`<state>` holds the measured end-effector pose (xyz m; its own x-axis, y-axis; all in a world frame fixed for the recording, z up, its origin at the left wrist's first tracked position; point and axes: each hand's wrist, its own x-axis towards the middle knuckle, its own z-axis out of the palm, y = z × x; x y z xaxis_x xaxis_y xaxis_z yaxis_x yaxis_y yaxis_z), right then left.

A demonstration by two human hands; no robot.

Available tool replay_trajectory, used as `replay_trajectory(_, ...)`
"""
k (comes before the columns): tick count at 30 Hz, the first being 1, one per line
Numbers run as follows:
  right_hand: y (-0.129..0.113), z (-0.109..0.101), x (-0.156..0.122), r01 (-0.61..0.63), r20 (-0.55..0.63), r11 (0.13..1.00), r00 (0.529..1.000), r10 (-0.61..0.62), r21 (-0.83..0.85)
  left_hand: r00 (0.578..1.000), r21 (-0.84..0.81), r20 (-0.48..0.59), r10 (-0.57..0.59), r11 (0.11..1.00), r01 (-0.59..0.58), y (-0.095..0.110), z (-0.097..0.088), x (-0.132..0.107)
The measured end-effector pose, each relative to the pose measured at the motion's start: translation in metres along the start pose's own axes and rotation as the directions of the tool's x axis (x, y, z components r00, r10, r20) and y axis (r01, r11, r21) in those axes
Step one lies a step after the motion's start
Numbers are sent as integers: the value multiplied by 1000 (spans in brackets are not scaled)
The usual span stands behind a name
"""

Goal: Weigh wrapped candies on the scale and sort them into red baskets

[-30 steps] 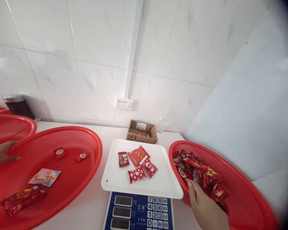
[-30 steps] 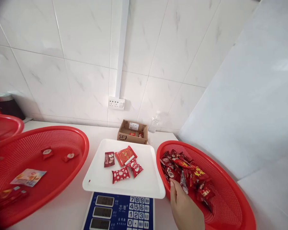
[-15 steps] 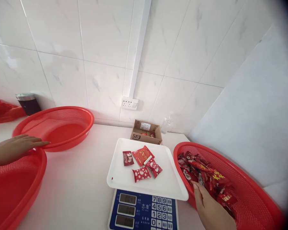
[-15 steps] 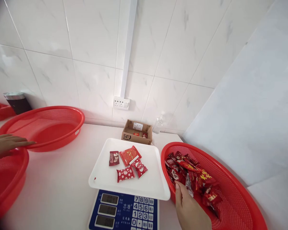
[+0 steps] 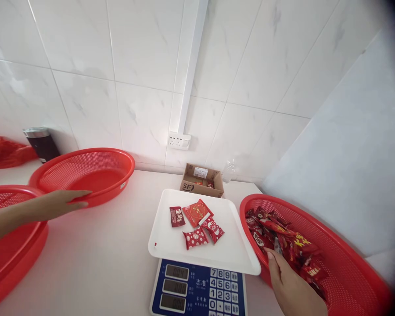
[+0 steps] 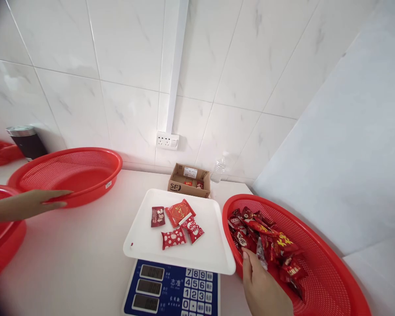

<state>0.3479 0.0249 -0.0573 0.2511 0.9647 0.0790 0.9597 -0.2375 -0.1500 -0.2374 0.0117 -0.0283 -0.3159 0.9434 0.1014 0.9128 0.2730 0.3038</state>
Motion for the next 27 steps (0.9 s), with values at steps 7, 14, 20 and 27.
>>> replay_trajectory(7, 0, 1, 0, 3, -34, 1000, 999, -2, 17, 964, 3, 257, 71, 997, -74, 65, 9, -8)
replay_trajectory(14, -6, -6, -1, -38, 30, 999, 999, 38, -27, 934, -11, 281, 219, 974, -225, 131, 21, -20)
replay_trajectory(20, -8, -8, -4, -44, 6, 999, 999, 44, -9, 772, -151, 273, 575, 818, -555, 208, 47, -30)
replay_trajectory(27, -9, -7, -6, -33, 10, 999, 999, 33, 4, 585, -178, 467, 663, 719, -672, 292, 88, -38)
